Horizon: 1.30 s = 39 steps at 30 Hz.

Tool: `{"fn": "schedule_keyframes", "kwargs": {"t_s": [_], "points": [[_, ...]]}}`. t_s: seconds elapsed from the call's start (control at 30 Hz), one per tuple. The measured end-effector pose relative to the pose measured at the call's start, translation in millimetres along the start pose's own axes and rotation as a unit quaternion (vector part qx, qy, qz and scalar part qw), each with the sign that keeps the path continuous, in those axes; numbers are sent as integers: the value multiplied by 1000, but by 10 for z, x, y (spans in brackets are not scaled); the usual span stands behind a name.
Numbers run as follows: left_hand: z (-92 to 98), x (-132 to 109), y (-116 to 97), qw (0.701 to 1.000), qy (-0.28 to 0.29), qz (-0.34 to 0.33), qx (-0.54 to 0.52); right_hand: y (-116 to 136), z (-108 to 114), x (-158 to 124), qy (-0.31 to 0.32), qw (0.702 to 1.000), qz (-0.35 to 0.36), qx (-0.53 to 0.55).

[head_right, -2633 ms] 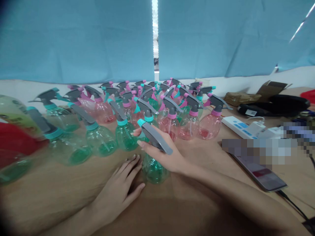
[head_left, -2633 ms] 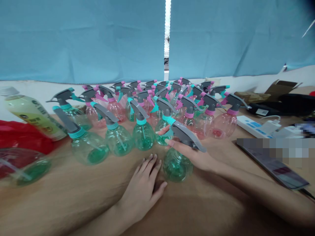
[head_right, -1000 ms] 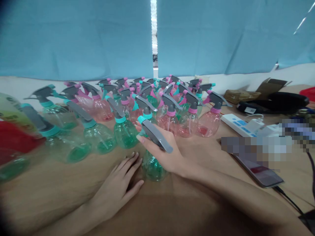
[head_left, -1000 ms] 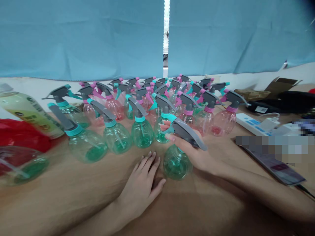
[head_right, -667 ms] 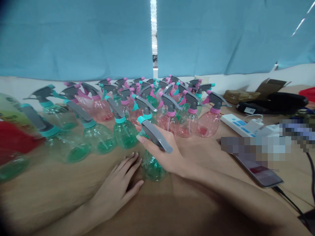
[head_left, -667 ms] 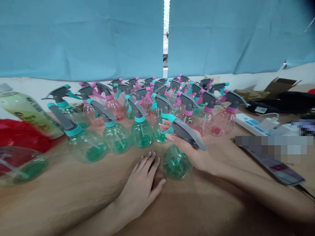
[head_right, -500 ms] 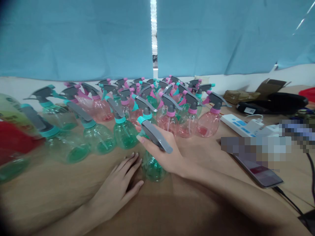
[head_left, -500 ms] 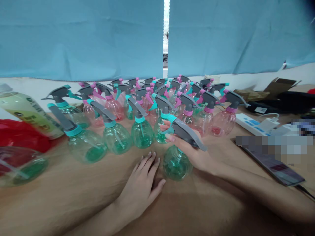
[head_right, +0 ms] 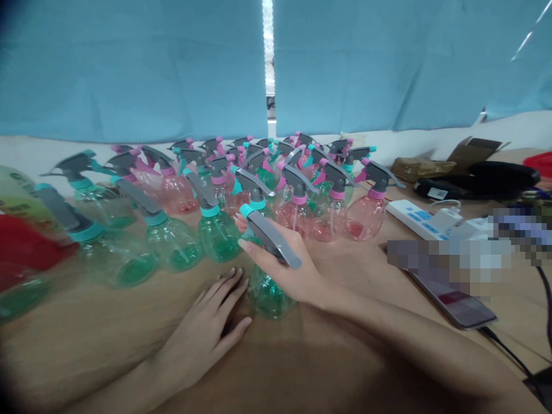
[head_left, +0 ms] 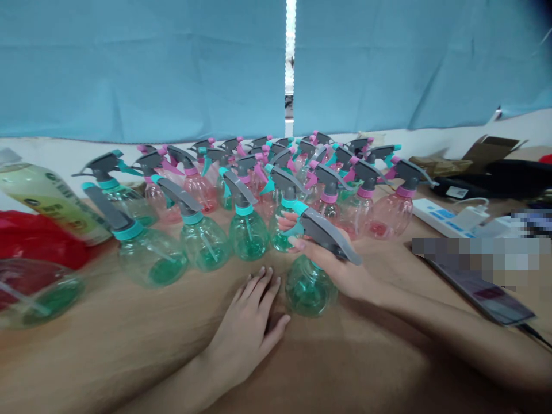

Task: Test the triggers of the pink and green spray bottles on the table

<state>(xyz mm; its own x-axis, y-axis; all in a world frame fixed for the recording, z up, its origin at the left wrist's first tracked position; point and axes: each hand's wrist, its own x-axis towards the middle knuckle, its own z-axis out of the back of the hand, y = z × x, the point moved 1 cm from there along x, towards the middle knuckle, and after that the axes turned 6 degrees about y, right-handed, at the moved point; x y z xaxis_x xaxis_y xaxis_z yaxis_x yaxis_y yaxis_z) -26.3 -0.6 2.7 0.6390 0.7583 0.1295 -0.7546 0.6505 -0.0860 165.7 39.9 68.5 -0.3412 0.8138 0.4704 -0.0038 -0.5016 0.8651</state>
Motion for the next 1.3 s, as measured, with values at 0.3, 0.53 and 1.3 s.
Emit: {"fn": "schedule_keyframes", "kwargs": {"t_s": [0.3,0.53,1.3], "points": [[-17,4,0,1000,7,3,8,-29,12,-4,1,1000,-17,-21],[15,-1,-13,1000,12,2,14,-27,20,-6,5,1000,-18,-9],[-26,-2,6,1000,5,-1,17,119,73,-2,-5,992,-36,-124]]}}
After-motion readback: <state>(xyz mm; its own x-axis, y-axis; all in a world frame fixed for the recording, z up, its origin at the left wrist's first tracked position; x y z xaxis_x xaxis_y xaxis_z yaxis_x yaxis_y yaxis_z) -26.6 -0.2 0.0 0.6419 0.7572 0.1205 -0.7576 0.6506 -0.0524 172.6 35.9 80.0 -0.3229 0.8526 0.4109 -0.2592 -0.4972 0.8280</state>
